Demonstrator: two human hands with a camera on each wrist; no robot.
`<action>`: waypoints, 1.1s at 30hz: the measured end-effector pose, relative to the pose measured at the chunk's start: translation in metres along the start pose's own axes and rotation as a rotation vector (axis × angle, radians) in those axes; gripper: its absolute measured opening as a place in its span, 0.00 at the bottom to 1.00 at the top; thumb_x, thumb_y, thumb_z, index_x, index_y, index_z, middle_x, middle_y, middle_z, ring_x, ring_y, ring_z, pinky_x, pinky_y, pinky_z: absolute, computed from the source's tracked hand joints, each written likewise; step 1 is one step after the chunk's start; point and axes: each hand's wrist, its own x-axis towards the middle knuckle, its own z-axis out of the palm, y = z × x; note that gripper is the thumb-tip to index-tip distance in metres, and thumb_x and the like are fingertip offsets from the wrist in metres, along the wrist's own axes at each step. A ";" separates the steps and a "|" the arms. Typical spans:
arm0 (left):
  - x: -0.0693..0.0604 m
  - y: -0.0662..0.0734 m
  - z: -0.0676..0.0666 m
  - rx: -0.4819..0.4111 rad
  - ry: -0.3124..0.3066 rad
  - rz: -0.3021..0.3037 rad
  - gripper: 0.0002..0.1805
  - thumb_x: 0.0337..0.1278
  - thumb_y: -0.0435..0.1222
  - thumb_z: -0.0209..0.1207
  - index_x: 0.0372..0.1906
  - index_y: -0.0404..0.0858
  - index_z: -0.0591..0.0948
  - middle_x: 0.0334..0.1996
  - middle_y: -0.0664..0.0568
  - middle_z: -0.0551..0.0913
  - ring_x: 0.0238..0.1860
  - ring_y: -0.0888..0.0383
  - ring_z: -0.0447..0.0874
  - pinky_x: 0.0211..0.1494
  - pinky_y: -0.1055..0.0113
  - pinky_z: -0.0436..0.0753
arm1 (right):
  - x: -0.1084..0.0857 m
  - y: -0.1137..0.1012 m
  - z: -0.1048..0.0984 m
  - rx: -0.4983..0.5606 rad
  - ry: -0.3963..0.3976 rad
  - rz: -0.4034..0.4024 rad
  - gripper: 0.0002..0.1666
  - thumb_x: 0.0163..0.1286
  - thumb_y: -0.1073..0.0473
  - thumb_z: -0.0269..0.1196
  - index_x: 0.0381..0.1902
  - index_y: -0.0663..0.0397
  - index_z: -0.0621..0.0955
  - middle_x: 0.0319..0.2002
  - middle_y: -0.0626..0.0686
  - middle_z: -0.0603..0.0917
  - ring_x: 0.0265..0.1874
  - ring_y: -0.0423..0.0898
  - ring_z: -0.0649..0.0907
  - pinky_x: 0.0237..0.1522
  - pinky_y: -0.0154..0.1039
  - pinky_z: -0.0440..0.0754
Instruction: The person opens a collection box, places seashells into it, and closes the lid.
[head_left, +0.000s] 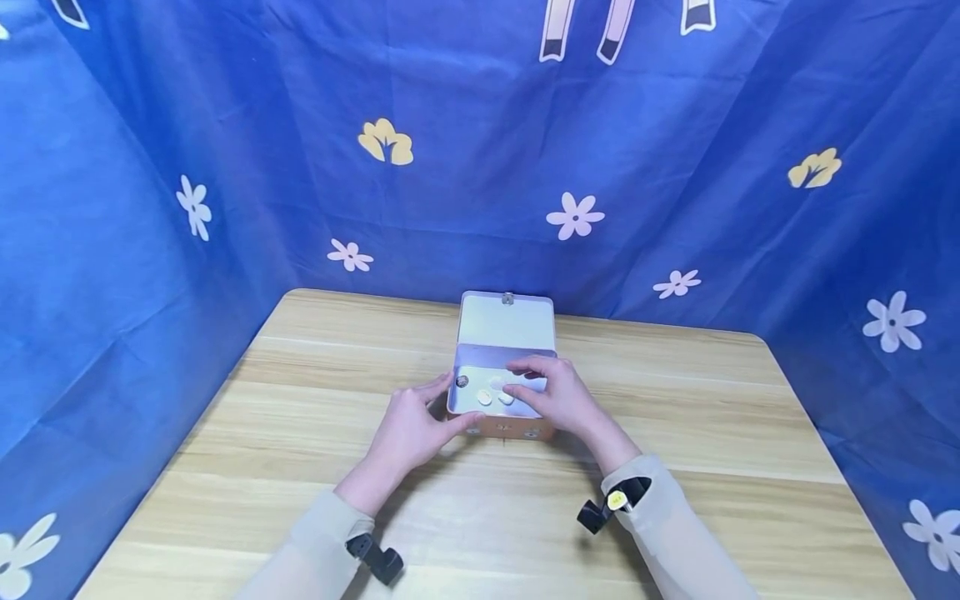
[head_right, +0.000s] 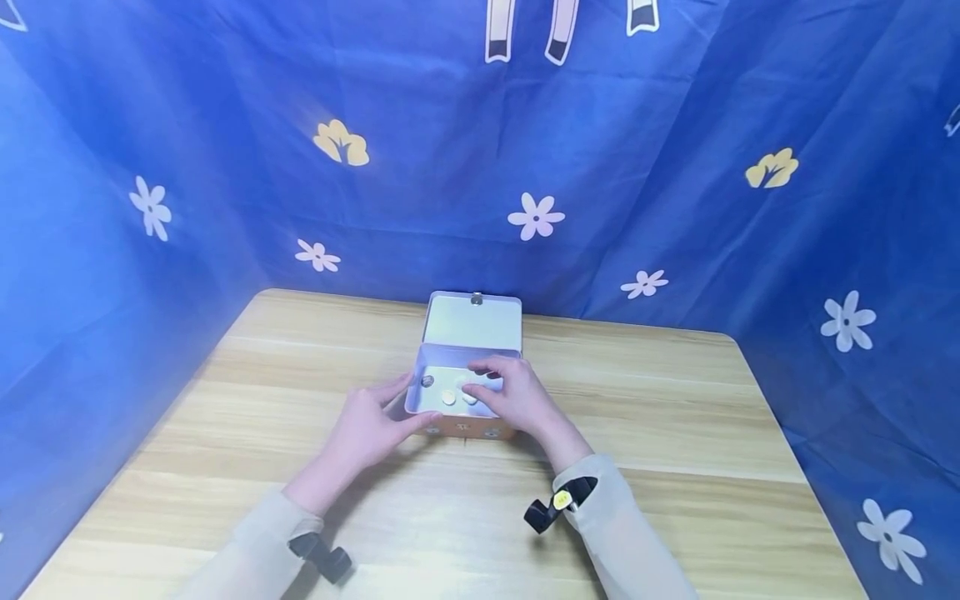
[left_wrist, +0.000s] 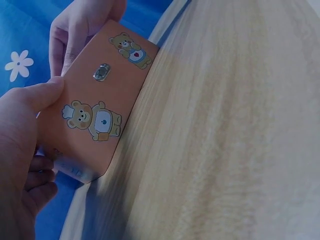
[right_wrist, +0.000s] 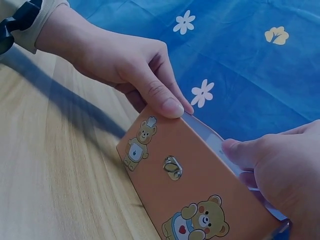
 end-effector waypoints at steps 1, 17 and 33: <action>0.000 0.000 -0.001 0.007 -0.002 0.006 0.53 0.46 0.69 0.74 0.69 0.36 0.80 0.63 0.41 0.81 0.10 0.66 0.53 0.20 0.63 0.71 | 0.000 -0.001 0.000 0.005 -0.001 -0.007 0.19 0.69 0.60 0.76 0.55 0.61 0.88 0.51 0.61 0.90 0.51 0.55 0.88 0.57 0.51 0.85; 0.008 0.005 -0.013 0.009 -0.012 0.064 0.53 0.50 0.69 0.72 0.72 0.37 0.79 0.30 0.41 0.89 0.08 0.62 0.60 0.30 0.59 0.82 | -0.009 -0.007 -0.019 -0.011 0.078 -0.026 0.20 0.66 0.62 0.77 0.55 0.59 0.89 0.52 0.55 0.90 0.54 0.49 0.87 0.61 0.48 0.83; 0.030 0.009 -0.025 0.002 0.043 0.125 0.36 0.60 0.60 0.72 0.60 0.36 0.88 0.27 0.48 0.90 0.32 0.49 0.91 0.44 0.51 0.90 | -0.013 -0.004 -0.044 0.003 0.127 -0.017 0.16 0.70 0.64 0.74 0.54 0.60 0.89 0.52 0.57 0.90 0.54 0.53 0.87 0.57 0.55 0.85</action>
